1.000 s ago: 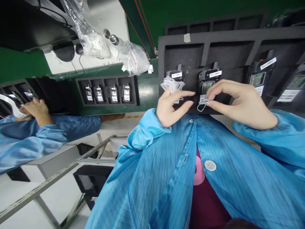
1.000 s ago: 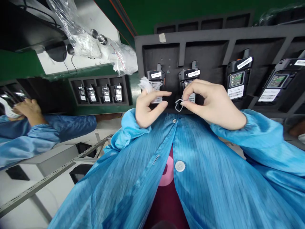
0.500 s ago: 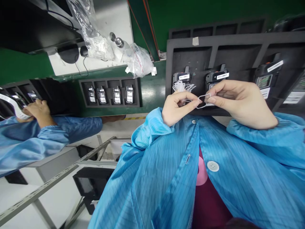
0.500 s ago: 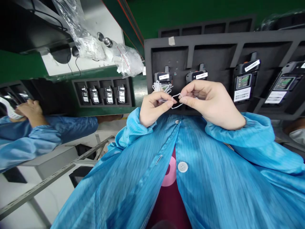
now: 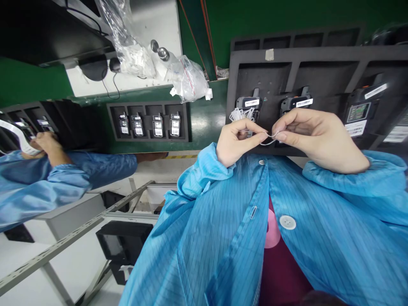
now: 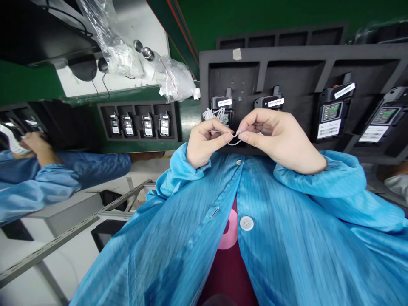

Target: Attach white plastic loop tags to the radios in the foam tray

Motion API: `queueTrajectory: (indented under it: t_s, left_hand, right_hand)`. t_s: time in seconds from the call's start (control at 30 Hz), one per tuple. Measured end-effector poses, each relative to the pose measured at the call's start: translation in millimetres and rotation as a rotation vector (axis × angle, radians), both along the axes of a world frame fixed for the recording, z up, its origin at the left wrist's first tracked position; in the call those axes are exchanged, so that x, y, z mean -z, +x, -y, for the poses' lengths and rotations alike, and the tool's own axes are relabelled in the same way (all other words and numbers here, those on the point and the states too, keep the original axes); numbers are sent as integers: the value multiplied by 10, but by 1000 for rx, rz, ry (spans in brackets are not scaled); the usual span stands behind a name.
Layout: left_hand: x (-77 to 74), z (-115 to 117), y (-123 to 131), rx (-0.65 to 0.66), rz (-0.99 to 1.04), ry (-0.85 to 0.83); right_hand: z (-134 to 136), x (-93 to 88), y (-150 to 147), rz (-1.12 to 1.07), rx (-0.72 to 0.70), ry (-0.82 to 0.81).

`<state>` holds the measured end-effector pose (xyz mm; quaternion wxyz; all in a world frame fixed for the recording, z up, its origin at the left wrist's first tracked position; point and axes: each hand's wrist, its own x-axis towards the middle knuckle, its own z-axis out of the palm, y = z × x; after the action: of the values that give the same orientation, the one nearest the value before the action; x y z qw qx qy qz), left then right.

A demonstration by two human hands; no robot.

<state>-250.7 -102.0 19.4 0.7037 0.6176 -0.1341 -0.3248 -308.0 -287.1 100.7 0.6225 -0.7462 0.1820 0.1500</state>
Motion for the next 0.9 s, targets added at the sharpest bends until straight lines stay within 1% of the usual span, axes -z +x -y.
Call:
queueTrajectory:
  t_s: [0.13, 0.27, 0.37, 0.43, 0.5, 0.57, 0.67, 0.73, 0.83, 0.9]
  left_hand:
    - [-7, -5, -4, -27, 2, 11]
    - [5, -21, -5, -27, 1, 21]
    - [1, -17, -2, -14, 6, 6]
    - [-15, -14, 0, -10, 10, 0]
    - [-39, -22, 1, -7, 19, 19]
    - [-69, -48, -2, -2, 61, 61]
    - [-113, -115, -12, -39, 196, 145]
    - [-129, -173, -16, -67, 287, 219]
    - [-120, -285, -11, -59, 392, 335]
    - [-92, -383, -2, -75, 448, 406]
  right_hand:
    - [0, -10, 4, 8, -1, 11]
    - [8, 21, -5, 20, 24, 22]
    - [6, 39, -8, 8, 25, 60]
    - [-3, 29, -3, -2, 11, 99]
    - [-19, 4, 5, 1, -22, 100]
    - [-40, -22, 11, 27, -53, 17]
    - [-77, -29, 13, 127, -119, -261]
    - [-106, -9, 16, 164, -206, -420]
    - [-164, 32, 38, 187, -322, -566]
    - [-218, 57, 65, 244, -339, -654]
